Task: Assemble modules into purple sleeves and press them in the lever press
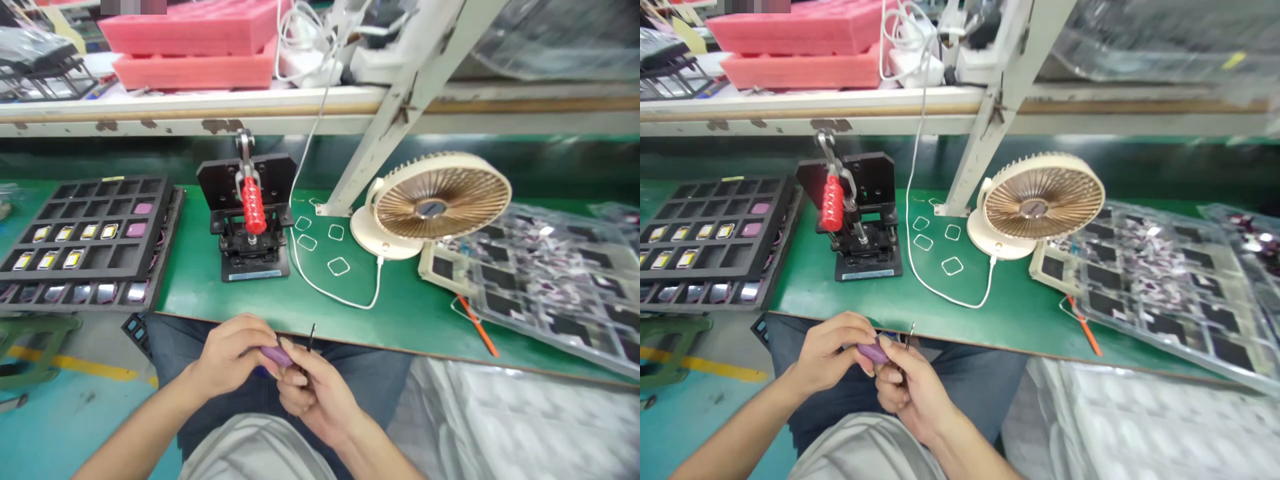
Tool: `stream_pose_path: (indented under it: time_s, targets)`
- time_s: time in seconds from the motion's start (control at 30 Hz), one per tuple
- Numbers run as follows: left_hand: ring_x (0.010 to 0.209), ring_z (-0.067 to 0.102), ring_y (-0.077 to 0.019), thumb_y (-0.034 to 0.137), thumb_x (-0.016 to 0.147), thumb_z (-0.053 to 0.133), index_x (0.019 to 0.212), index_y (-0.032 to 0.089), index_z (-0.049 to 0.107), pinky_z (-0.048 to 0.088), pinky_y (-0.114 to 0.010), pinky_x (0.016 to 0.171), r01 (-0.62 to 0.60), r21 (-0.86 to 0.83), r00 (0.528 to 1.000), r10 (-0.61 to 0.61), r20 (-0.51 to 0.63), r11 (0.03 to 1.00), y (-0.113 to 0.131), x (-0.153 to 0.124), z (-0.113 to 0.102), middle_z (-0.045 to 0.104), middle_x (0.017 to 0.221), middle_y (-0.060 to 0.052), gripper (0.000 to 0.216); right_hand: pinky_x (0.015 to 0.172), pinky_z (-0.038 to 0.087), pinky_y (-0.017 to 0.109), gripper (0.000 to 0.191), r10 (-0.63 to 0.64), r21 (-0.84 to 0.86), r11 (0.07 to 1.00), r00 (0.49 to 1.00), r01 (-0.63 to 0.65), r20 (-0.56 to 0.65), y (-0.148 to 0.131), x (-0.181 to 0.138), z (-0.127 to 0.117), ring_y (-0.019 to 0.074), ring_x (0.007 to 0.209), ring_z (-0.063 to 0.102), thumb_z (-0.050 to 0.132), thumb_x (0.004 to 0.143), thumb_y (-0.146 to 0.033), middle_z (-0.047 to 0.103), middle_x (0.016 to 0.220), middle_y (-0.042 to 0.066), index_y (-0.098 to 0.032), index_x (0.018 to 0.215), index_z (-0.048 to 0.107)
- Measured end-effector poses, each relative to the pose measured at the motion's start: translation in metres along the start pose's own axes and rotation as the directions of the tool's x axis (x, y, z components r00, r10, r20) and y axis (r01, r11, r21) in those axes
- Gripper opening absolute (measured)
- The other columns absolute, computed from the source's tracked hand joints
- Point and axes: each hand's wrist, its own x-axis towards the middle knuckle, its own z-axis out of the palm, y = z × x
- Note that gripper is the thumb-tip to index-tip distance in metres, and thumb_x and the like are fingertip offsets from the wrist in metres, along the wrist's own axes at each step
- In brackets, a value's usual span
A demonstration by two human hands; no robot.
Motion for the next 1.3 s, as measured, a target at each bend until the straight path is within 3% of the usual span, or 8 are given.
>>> stream_pose_path:
  time_s: [0.1,0.17,0.3,0.4,0.6,0.77,1.1,1.3]
  targets:
    - [0.1,0.075,-0.0188,0.004,0.101,0.06,0.128,0.019,0.07,0.065,-0.03,0.088,0.003,0.151,0.994,-0.02,0.107,0.989,-0.001,-0.004,-0.012,0.077,0.11,-0.011,0.032,0.042,0.016,0.021,0.056,-0.103,-0.387,0.918,0.994,0.086,-0.025,-0.016,0.004,-0.002,0.0045,0.042,0.015,0.073,0.091,-0.073,0.03,0.051,-0.012,-0.019,0.079,0.062]
    - [0.101,0.075,-0.0191,0.005,0.104,0.055,0.131,0.02,0.068,0.065,-0.032,0.089,0.007,0.248,0.993,-0.035,0.109,0.969,-0.009,-0.002,-0.023,0.077,0.111,-0.011,0.034,0.047,0.033,0.023,0.057,-0.376,-0.757,0.589,0.925,0.283,0.053,-0.04,0.005,0.004,0.0086,0.046,0.038,0.06,0.102,-0.068,0.047,0.053,-0.004,-0.018,0.074,0.066]
    - [0.105,0.076,-0.0223,0.015,0.105,0.062,0.12,0.022,0.073,0.064,-0.04,0.096,0.06,0.424,0.996,-0.028,-0.081,0.904,-0.039,0.014,-0.033,0.08,0.113,-0.009,0.02,0.085,0.06,0.034,0.023,-0.745,-0.802,-0.422,0.342,0.423,0.573,-0.108,0.006,0.045,0.0229,0.103,0.074,0.065,0.107,-0.038,0.078,0.116,0.01,-0.023,0.118,0.077]
    - [0.113,0.075,-0.0272,0.019,0.104,0.063,0.118,0.022,0.074,0.062,-0.049,0.102,0.086,0.484,0.988,-0.014,-0.152,0.871,-0.06,0.027,-0.026,0.08,0.119,-0.01,0.018,0.086,0.063,0.03,0.047,-0.513,-0.528,-0.806,0.129,0.267,0.849,-0.146,0.015,0.081,0.0245,0.124,0.072,0.072,0.104,-0.033,0.067,0.149,0.012,-0.026,0.149,0.06]
    - [0.124,0.073,-0.0297,0.014,0.102,0.062,0.115,0.022,0.076,0.061,-0.051,0.108,0.102,0.491,0.988,-0.029,-0.154,0.865,-0.074,0.029,-0.006,0.082,0.112,-0.009,0.021,0.079,0.061,0.021,0.025,-0.33,-0.337,-0.929,0.067,0.151,0.942,-0.177,0.033,0.13,0.0154,0.101,0.08,0.056,0.113,-0.03,0.079,0.129,0.006,-0.024,0.131,0.071]
    - [0.121,0.074,-0.0261,0.016,0.104,0.063,0.115,0.022,0.077,0.062,-0.047,0.107,0.104,0.437,0.98,-0.017,-0.198,0.893,-0.067,0.02,-0.013,0.083,0.112,-0.007,0.019,0.092,0.061,0.035,0.035,-0.602,-0.584,-0.798,-0.188,0.147,0.776,-0.188,0.025,0.149,0.0226,0.103,0.078,0.049,0.114,-0.04,0.079,0.118,0.009,-0.019,0.133,0.07]
    - [0.105,0.077,-0.0209,0.021,0.102,0.068,0.125,0.023,0.078,0.063,-0.034,0.096,0.391,0.38,0.84,-0.156,-0.52,0.839,-0.034,-0.036,-0.049,0.079,0.115,-0.007,0.024,0.072,0.059,0.027,0.035,-0.405,-0.577,-0.814,0.646,0.067,0.647,-0.122,0.106,0.012,0.0219,0.104,0.079,0.048,0.112,-0.027,0.073,0.14,0.01,-0.022,0.14,0.07]
    - [0.107,0.076,-0.0218,0.02,0.105,0.062,0.128,0.022,0.074,0.063,-0.037,0.098,0.298,0.508,0.893,-0.047,-0.448,0.808,-0.039,-0.017,-0.047,0.077,0.115,-0.009,0.026,0.081,0.06,0.032,0.027,-0.361,-0.584,-0.808,0.716,0.08,0.598,-0.15,0.134,0.018,0.0276,0.096,0.08,0.064,0.105,-0.03,0.082,0.113,0.011,-0.023,0.127,0.078]
